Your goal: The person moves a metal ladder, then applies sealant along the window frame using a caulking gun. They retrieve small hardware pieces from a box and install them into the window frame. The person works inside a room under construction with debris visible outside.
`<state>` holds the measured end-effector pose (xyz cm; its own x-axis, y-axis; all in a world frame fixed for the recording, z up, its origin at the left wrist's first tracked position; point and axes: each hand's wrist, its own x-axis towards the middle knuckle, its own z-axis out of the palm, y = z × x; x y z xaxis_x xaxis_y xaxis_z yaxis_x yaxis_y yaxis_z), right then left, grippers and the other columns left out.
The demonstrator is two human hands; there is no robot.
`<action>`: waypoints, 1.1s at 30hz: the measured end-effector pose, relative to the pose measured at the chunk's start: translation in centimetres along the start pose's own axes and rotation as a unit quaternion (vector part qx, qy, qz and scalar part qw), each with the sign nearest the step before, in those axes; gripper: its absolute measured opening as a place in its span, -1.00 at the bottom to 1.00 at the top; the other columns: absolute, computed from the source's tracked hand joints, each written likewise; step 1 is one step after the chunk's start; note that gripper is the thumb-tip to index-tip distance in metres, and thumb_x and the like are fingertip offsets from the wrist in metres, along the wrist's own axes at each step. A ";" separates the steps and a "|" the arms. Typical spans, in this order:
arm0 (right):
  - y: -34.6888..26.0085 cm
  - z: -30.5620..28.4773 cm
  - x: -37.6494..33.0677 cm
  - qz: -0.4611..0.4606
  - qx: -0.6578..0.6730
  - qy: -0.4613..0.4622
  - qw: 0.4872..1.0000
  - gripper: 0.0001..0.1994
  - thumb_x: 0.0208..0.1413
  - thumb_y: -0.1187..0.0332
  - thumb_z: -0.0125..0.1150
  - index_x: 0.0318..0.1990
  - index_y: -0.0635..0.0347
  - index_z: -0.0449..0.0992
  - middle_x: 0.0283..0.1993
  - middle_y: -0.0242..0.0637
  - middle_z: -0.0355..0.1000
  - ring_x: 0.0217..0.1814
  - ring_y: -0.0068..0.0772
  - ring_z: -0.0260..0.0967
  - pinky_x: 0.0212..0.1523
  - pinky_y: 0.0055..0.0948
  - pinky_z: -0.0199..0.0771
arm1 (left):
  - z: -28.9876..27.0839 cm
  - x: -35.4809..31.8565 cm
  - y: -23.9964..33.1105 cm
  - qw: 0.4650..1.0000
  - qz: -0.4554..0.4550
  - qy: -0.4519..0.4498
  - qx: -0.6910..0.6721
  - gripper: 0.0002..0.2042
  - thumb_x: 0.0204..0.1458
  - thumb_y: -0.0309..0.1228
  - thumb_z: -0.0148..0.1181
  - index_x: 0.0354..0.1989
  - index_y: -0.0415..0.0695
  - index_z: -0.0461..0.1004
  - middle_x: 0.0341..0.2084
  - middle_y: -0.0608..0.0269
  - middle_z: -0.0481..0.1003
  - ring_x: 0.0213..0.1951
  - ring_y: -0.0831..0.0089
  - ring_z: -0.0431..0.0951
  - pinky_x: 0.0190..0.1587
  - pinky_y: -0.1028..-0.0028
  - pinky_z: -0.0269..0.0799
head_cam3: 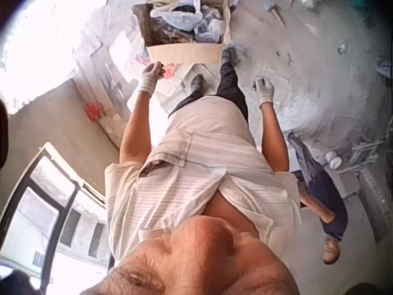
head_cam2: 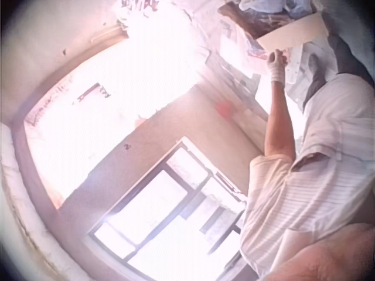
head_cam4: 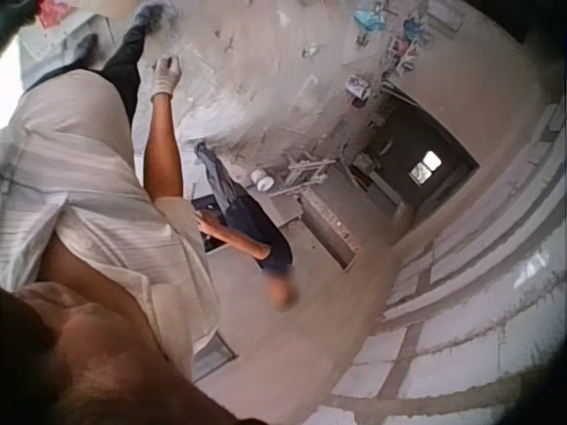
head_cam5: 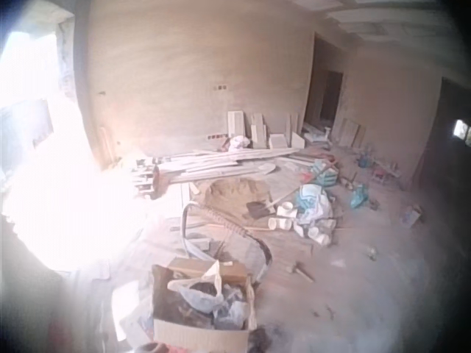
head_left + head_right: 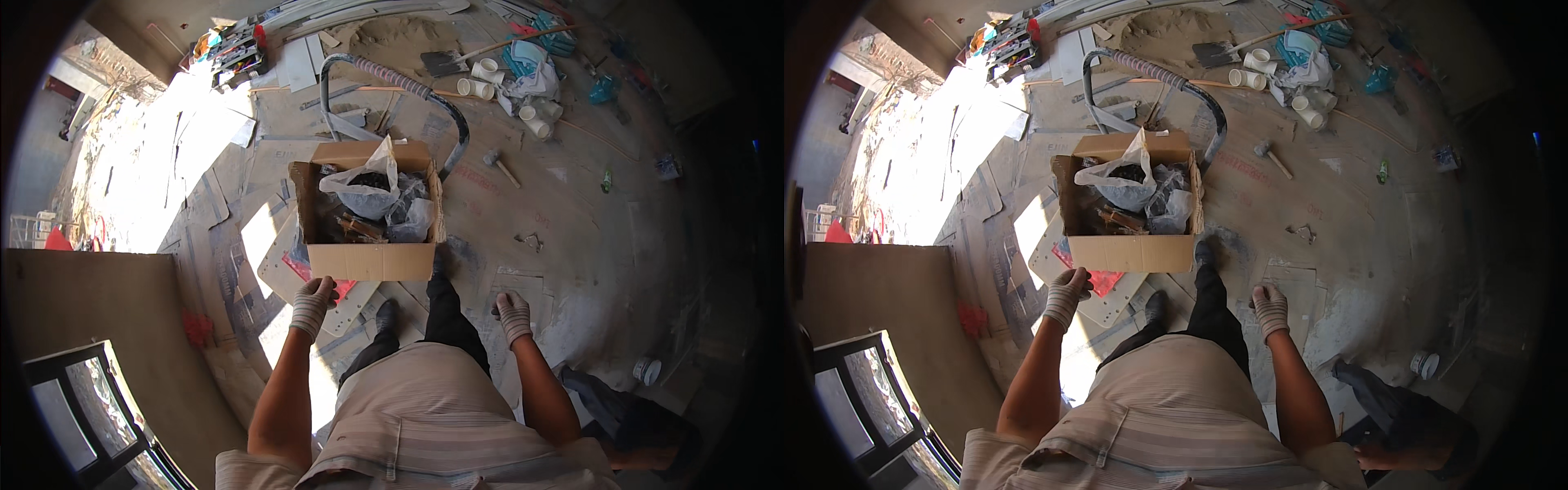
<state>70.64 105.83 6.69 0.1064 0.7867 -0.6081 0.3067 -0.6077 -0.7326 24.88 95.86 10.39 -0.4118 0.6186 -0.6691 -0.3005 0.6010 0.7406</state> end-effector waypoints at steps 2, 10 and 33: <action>-3.7 2.2 4.6 -0.058 -0.027 -0.058 0.996 -0.79 0.35 0.28 0.16 -0.09 0.22 0.59 -0.36 -0.42 0.50 -0.38 -0.59 0.41 -0.26 -0.48 0.50 | 1.1 0.1 -1.0 0.999 -0.020 0.027 0.017 -0.66 0.31 -0.16 0.19 -0.20 -0.26 0.59 -0.46 0.22 0.58 -0.43 0.51 0.55 -0.35 0.49 0.49; -18.4 10.2 15.6 -0.235 -0.162 -0.241 0.928 -0.79 0.28 0.24 0.24 -0.12 0.18 0.58 -0.34 -0.36 0.55 -0.31 -0.60 0.45 -0.18 -0.48 0.53 | 8.2 -4.8 -5.9 0.979 -0.165 0.118 0.011 -0.66 0.29 -0.19 0.20 -0.19 -0.31 0.59 -0.49 0.20 0.59 -0.47 0.47 0.54 -0.33 0.45 0.52; -24.4 24.0 14.0 -0.166 -0.182 -0.297 0.923 -0.77 0.30 0.30 0.24 -0.11 0.33 0.57 -0.27 -0.44 0.55 -0.29 -0.68 0.40 -0.18 -0.54 0.51 | 8.7 -1.7 -10.6 0.951 -0.230 0.148 -0.143 -0.68 0.27 -0.20 0.19 -0.17 -0.27 0.59 -0.46 0.21 0.60 -0.44 0.51 0.54 -0.31 0.48 0.52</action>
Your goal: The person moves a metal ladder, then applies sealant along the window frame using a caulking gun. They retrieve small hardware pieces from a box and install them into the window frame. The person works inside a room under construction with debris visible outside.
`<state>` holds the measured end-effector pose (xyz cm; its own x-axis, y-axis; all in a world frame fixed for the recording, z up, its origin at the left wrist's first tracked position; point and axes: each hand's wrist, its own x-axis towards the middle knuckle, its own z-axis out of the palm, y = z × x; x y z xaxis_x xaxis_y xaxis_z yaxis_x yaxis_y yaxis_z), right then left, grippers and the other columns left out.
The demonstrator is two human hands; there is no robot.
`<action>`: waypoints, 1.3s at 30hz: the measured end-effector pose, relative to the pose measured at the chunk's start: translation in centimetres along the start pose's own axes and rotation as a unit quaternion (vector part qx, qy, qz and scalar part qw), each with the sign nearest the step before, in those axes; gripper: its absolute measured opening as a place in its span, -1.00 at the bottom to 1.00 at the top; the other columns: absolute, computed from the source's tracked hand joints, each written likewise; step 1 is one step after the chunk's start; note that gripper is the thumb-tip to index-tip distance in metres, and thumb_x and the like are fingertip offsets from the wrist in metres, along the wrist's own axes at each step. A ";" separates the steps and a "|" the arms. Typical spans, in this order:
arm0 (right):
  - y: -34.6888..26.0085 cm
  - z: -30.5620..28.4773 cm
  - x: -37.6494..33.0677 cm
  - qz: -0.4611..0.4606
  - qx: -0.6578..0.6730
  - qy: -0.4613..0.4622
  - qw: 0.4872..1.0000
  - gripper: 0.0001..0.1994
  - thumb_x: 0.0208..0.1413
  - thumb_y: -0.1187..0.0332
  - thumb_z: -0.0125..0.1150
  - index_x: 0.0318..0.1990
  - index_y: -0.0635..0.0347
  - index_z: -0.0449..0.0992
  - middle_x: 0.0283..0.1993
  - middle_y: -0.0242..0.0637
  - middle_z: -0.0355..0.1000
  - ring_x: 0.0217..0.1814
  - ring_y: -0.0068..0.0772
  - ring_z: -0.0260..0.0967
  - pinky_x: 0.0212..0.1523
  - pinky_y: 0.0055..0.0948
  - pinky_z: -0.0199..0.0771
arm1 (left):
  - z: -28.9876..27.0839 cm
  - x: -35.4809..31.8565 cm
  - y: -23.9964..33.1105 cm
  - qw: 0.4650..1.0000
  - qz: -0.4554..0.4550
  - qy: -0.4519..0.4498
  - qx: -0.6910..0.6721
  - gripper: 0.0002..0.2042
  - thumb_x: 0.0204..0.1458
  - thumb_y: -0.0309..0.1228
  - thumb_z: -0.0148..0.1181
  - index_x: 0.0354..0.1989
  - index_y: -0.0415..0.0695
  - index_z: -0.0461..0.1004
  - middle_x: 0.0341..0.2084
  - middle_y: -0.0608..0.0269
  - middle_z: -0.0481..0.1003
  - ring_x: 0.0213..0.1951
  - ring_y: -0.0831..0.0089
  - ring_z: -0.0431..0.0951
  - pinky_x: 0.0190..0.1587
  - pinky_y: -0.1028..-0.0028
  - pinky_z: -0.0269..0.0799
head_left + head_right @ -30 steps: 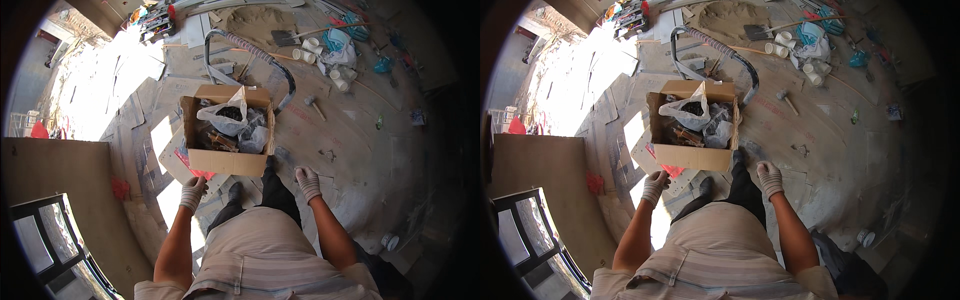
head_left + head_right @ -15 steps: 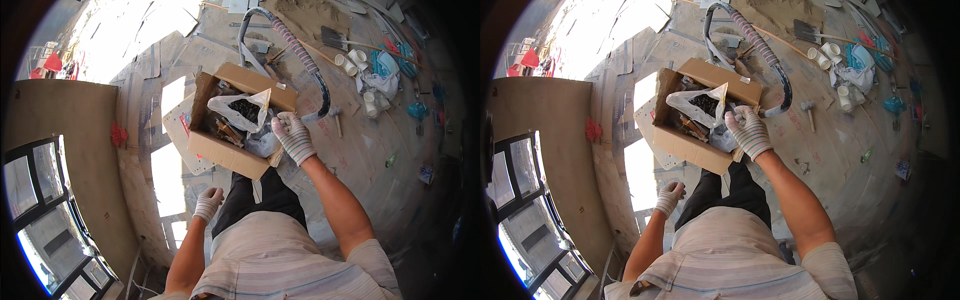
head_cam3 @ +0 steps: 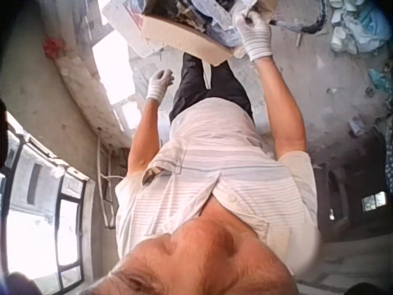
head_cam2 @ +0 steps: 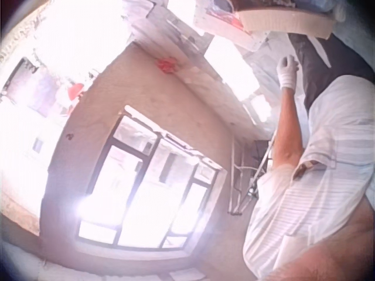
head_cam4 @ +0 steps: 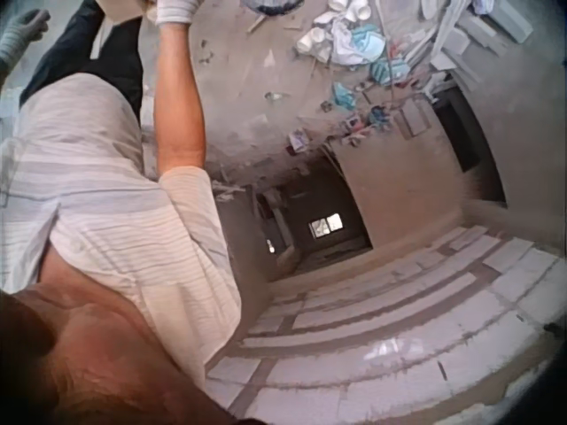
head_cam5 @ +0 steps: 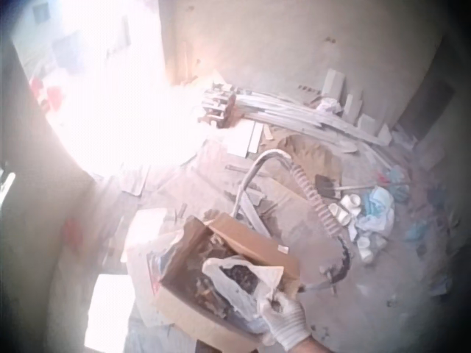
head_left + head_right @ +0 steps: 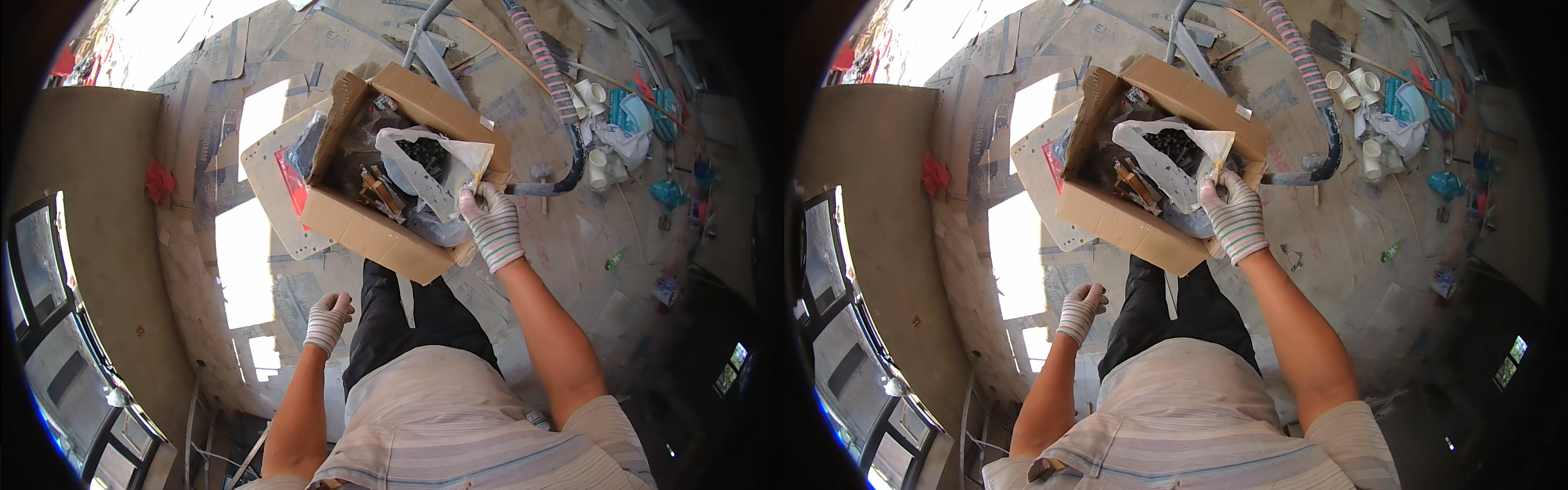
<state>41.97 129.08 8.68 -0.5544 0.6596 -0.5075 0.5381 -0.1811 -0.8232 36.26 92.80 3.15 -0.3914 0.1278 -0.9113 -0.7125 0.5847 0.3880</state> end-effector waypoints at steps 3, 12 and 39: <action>0.0 -0.7 0.2 0.028 0.103 0.020 0.994 -0.73 0.34 0.19 0.26 -0.06 0.24 0.59 -0.27 -0.46 0.54 -0.28 -0.67 0.43 -0.16 -0.55 0.51 | -1.7 0.7 -1.1 0.999 -0.034 0.001 -0.004 -0.66 0.31 -0.18 0.18 -0.15 -0.28 0.57 -0.43 0.18 0.61 -0.47 0.50 0.54 -0.31 0.50 0.54; 9.5 -0.7 1.2 -0.121 -0.583 0.028 0.803 -0.58 0.21 0.05 0.25 0.03 0.20 0.57 -0.07 -0.18 0.57 0.01 -0.19 0.50 0.25 -0.12 0.38 | -3.5 3.4 -1.8 0.996 -0.071 0.009 -0.051 -0.71 0.30 -0.22 0.19 -0.16 -0.27 0.56 -0.45 0.16 0.61 -0.52 0.51 0.53 -0.36 0.50 0.54; 11.0 1.8 -6.1 -0.019 -0.069 -0.015 0.997 -0.70 0.13 0.41 0.26 0.03 0.20 0.61 -0.03 -0.16 0.57 0.01 -0.20 0.56 0.14 -0.33 0.54 | 9.8 2.4 9.8 0.933 0.194 -0.196 0.231 -0.56 0.27 -0.35 0.22 0.31 -0.10 0.45 -0.33 0.23 0.57 -0.34 0.49 0.52 -0.14 0.47 0.50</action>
<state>50.13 121.76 2.25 -0.5937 0.6411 -0.4863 0.5974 -0.0536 -0.8001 34.07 106.73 3.38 -0.2593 0.6321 -0.7302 -0.1982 0.7051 0.6808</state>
